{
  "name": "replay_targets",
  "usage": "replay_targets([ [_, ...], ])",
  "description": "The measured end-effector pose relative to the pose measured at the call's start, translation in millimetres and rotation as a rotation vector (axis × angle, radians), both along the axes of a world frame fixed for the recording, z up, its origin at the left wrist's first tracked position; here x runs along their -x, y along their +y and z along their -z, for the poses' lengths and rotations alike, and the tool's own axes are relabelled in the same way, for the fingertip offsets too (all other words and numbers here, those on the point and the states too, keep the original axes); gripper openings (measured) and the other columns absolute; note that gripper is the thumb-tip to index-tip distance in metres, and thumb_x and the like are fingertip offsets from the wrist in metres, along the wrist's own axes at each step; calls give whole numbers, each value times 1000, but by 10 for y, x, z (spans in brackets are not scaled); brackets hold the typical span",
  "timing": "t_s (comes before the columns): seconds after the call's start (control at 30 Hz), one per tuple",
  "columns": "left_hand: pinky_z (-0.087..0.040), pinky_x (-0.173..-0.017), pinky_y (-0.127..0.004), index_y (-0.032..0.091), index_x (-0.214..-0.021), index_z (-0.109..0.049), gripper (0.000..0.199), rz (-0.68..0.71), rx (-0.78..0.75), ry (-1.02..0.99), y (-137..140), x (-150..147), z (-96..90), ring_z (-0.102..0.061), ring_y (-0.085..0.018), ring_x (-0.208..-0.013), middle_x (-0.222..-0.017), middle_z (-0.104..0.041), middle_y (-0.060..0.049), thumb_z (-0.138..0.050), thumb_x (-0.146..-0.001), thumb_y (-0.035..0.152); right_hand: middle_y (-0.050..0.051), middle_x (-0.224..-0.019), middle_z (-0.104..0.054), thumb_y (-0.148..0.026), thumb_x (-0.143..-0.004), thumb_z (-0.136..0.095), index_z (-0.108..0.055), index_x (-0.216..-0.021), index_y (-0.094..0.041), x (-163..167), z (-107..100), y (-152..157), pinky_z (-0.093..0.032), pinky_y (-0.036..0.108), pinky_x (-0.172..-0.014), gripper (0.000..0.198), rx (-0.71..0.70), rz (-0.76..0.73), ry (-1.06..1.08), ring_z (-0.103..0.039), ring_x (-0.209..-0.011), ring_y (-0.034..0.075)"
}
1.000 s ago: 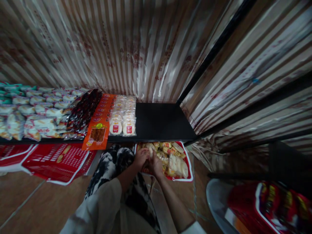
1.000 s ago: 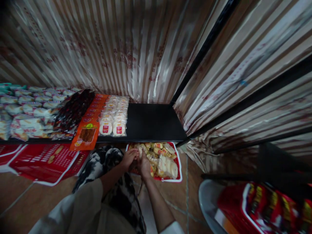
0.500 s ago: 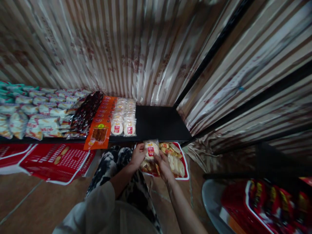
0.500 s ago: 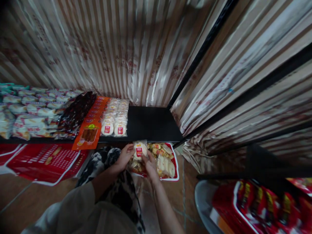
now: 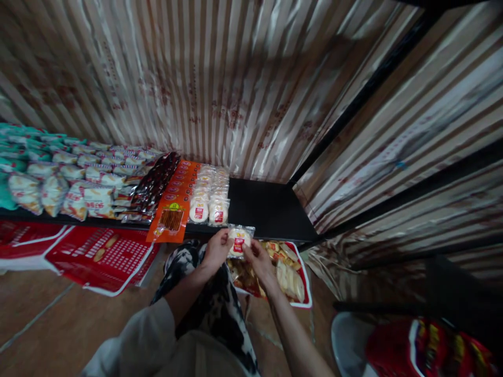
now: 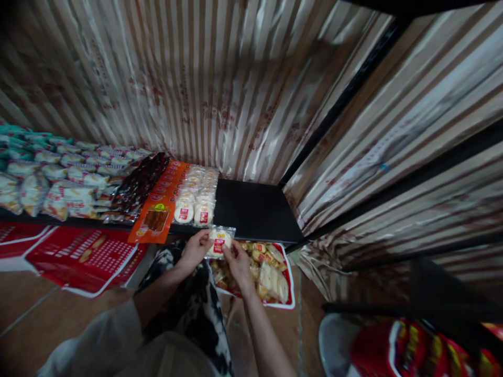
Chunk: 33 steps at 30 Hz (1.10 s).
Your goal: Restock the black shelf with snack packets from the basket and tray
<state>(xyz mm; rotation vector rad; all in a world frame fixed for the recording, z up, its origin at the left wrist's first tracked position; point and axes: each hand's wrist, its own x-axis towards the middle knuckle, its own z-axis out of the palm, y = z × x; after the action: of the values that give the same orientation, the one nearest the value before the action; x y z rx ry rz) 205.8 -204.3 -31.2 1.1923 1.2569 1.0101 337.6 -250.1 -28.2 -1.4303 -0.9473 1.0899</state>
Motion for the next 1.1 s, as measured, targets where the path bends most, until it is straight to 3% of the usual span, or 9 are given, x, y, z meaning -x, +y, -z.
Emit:
replay_targets([
  [0.23,-50,-76,-25,18,-110,-62,32,3,-151,292,193,288,22,-62,-13,-77,-92,-68,-2,-52,-80,19,2,-78,-68,-47,-68,-65,-61,-87,-20,195,190,339,-50,29,-63,33,-83,-29,-151,-61,-67,17],
  [0.37,-49,-83,-29,15,-116,-58,36,-101,-113,394,253,422,-24,-63,-16,-86,-100,-68,-7,-51,-81,19,1,-74,-66,-45,-72,-60,-61,-84,-19,362,262,513,-48,26,-60,28,-80,-64,-268,-58,-64,15],
  [0.47,-47,-90,-31,13,-127,-49,50,-181,-153,450,287,534,-13,-61,-19,-98,-112,-64,-11,-56,-79,21,0,-71,-65,-44,-74,-58,-61,-82,-19,523,261,661,-47,26,-59,26,-64,-112,-357,-57,-61,15],
  [0.67,-41,-99,-34,11,-127,-49,48,-270,-156,594,431,782,57,-55,-23,-112,-121,-59,-14,-53,-80,19,3,-80,-66,-35,-76,-55,-61,-103,-18,832,247,900,-51,28,-65,32,-105,-140,-423,-61,-66,15],
  [0.87,-40,-101,-37,12,-126,-50,46,-280,-185,635,641,846,137,-53,-24,-116,-125,-57,-14,-51,-81,19,11,-105,-64,-33,-84,-46,-57,-116,-16,839,295,891,-50,36,-83,38,-263,-95,-642,-61,-91,21],
  [0.97,-39,-102,-39,13,-125,-52,45,-289,-198,632,721,815,209,-52,-25,-117,-125,-57,-14,-51,-81,19,12,-117,-59,-29,-88,-41,-57,-119,-18,717,318,874,-42,42,-96,37,-356,-36,-819,-52,-109,23],
  [1.1,-41,-99,-42,13,-125,-51,43,-334,-204,655,774,768,274,-54,-27,-113,-120,-59,-15,-47,-83,21,11,-131,-49,-29,-91,-39,-55,-123,-20,578,387,933,-38,45,-99,38,-384,23,-961,-41,-118,24],
])
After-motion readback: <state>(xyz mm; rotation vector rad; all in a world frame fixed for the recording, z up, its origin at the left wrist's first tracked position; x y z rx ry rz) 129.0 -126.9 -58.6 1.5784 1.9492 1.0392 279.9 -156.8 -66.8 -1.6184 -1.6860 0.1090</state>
